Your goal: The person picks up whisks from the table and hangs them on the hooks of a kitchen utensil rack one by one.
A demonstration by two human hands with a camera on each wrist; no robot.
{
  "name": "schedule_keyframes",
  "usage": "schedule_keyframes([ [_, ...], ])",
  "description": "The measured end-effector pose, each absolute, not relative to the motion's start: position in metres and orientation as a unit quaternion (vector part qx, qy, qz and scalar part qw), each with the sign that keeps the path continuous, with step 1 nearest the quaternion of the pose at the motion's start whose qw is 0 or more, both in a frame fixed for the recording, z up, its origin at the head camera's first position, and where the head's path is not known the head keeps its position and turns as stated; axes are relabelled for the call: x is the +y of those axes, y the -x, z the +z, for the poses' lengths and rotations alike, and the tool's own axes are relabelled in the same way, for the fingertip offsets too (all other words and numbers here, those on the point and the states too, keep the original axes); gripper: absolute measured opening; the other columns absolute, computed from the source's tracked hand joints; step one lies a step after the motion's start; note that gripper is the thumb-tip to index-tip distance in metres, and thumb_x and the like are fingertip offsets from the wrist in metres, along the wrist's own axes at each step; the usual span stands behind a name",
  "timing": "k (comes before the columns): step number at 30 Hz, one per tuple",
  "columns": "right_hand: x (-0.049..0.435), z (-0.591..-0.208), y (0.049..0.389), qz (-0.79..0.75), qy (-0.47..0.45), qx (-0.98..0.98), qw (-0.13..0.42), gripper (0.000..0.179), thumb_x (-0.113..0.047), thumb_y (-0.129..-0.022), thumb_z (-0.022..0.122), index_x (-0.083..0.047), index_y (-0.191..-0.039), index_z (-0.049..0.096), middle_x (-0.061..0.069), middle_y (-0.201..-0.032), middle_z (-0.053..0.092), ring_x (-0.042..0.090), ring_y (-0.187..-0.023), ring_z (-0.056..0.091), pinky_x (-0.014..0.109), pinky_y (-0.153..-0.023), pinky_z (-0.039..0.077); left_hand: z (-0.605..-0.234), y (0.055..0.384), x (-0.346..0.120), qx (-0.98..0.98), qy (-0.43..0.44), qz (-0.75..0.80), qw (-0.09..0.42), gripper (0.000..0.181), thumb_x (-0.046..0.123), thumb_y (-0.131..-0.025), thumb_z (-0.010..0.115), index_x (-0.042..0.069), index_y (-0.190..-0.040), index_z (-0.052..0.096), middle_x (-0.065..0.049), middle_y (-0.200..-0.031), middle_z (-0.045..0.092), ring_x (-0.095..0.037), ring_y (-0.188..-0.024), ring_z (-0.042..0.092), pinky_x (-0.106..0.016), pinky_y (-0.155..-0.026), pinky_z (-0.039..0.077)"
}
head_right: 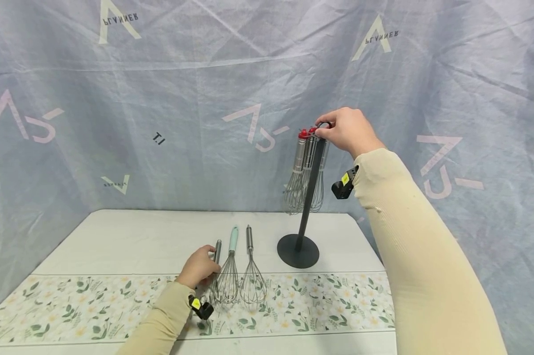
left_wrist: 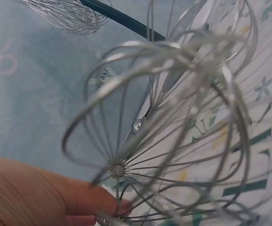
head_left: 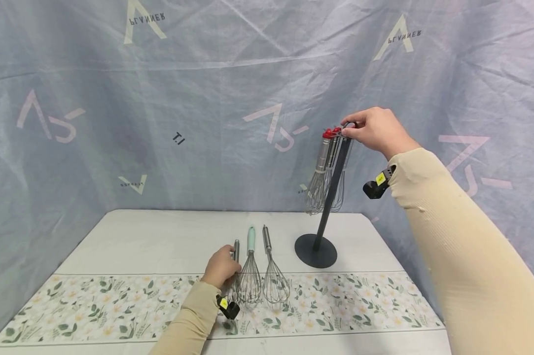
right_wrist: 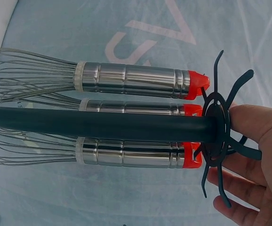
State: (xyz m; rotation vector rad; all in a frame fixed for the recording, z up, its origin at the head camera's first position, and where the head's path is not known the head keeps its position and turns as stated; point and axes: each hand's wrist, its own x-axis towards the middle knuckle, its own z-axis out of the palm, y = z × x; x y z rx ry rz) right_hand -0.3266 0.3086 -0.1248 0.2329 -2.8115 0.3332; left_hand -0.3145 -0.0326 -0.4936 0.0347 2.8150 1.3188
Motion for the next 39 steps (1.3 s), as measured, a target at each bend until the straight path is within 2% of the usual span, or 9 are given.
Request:
schedule_keyframes([
  [4, 0.309, -0.125, 0.326, 0.111, -0.084, -0.978, 0.155, 0.043, -0.036, -0.102, 0.059, -0.017, -0.14, 0.063, 0.015, -0.124, 0.063, 0.032, -0.108, 0.056, 0.049, -0.084, 0.046, -0.494, 0.316, -0.036, 0.898, -0.019, 0.439, 0.018, 0.059, 0.0, -0.082, 0.071, -0.005, -0.139, 0.054, -0.019, -0.098, 0.069, -0.019, -0.048, 0.054, -0.033, -0.044, 0.044],
  [8, 0.309, -0.125, 0.327, 0.108, -0.086, -0.978, 0.158, 0.042, -0.036, -0.102, 0.059, -0.017, -0.139, 0.063, 0.015, -0.121, 0.063, 0.032, -0.106, 0.055, 0.049, -0.083, 0.045, -0.49, 0.319, -0.04, 0.893, -0.015, 0.448, 0.023, 0.059, 0.001, -0.083, 0.072, -0.004, -0.139, 0.054, -0.024, -0.113, 0.067, -0.02, -0.055, 0.057, -0.033, -0.048, 0.046],
  [13, 0.307, -0.124, 0.327, 0.109, -0.086, -0.978, 0.155, 0.044, -0.036, -0.102, 0.059, -0.016, -0.14, 0.062, 0.016, -0.124, 0.062, 0.032, -0.108, 0.055, 0.05, -0.085, 0.045, -0.476, 0.323, -0.044, 0.891, -0.007, 0.454, 0.021, 0.06, 0.0, -0.083, 0.073, -0.003, -0.14, 0.054, -0.013, -0.086, 0.069, -0.017, -0.051, 0.052, -0.031, -0.047, 0.046],
  [15, 0.307, -0.123, 0.327, 0.109, -0.085, -0.978, 0.154, 0.044, -0.037, -0.102, 0.059, -0.016, -0.141, 0.062, 0.016, -0.125, 0.062, 0.032, -0.109, 0.055, 0.051, -0.086, 0.045, -0.468, 0.325, -0.046, 0.89, -0.007, 0.457, 0.014, 0.061, -0.001, -0.083, 0.073, -0.003, -0.141, 0.053, -0.011, -0.082, 0.068, -0.016, -0.048, 0.051, -0.03, -0.045, 0.046],
  [18, 0.306, -0.122, 0.326, 0.108, -0.083, -0.979, 0.152, 0.044, -0.037, -0.102, 0.059, -0.016, -0.141, 0.062, 0.017, -0.126, 0.061, 0.033, -0.11, 0.054, 0.051, -0.086, 0.045, -0.456, 0.327, -0.047, 0.886, -0.008, 0.464, 0.005, 0.062, -0.001, -0.083, 0.074, -0.001, -0.141, 0.053, -0.016, -0.093, 0.069, -0.017, -0.05, 0.056, -0.03, -0.045, 0.05],
  [23, 0.307, -0.122, 0.325, 0.107, -0.079, -0.98, 0.146, 0.045, -0.037, -0.102, 0.059, -0.016, -0.141, 0.061, 0.019, -0.129, 0.06, 0.034, -0.113, 0.054, 0.053, -0.088, 0.046, -0.433, 0.329, -0.047, 0.879, -0.021, 0.475, -0.018, 0.064, -0.001, -0.084, 0.075, 0.002, -0.143, 0.052, -0.022, -0.113, 0.067, -0.022, -0.071, 0.067, -0.032, -0.052, 0.056],
  [26, 0.307, -0.122, 0.325, 0.106, -0.079, -0.98, 0.146, 0.044, -0.037, -0.102, 0.059, -0.016, -0.141, 0.061, 0.02, -0.129, 0.06, 0.034, -0.112, 0.054, 0.053, -0.087, 0.046, -0.418, 0.329, -0.044, 0.873, -0.03, 0.486, -0.032, 0.065, -0.002, -0.084, 0.074, 0.004, -0.145, 0.051, -0.02, -0.111, 0.067, -0.024, -0.077, 0.068, -0.032, -0.054, 0.057],
  [31, 0.309, -0.122, 0.325, 0.107, -0.078, -0.981, 0.144, 0.045, -0.038, -0.102, 0.059, -0.016, -0.141, 0.061, 0.021, -0.129, 0.06, 0.035, -0.111, 0.055, 0.053, -0.085, 0.046, -0.394, 0.328, -0.038, 0.865, -0.053, 0.498, -0.042, 0.066, -0.002, -0.086, 0.074, 0.006, -0.146, 0.05, -0.018, -0.107, 0.064, -0.024, -0.078, 0.067, -0.03, -0.055, 0.057],
  [39, 0.308, -0.121, 0.325, 0.103, -0.081, -0.98, 0.15, 0.043, -0.037, -0.101, 0.06, -0.017, -0.14, 0.063, 0.022, -0.132, 0.061, 0.036, -0.113, 0.057, 0.054, -0.088, 0.047, -0.357, 0.321, -0.026, 0.852, -0.096, 0.511, -0.059, 0.066, -0.001, -0.088, 0.074, 0.012, -0.148, 0.05, -0.016, -0.111, 0.064, -0.026, -0.085, 0.066, -0.03, -0.056, 0.055],
])
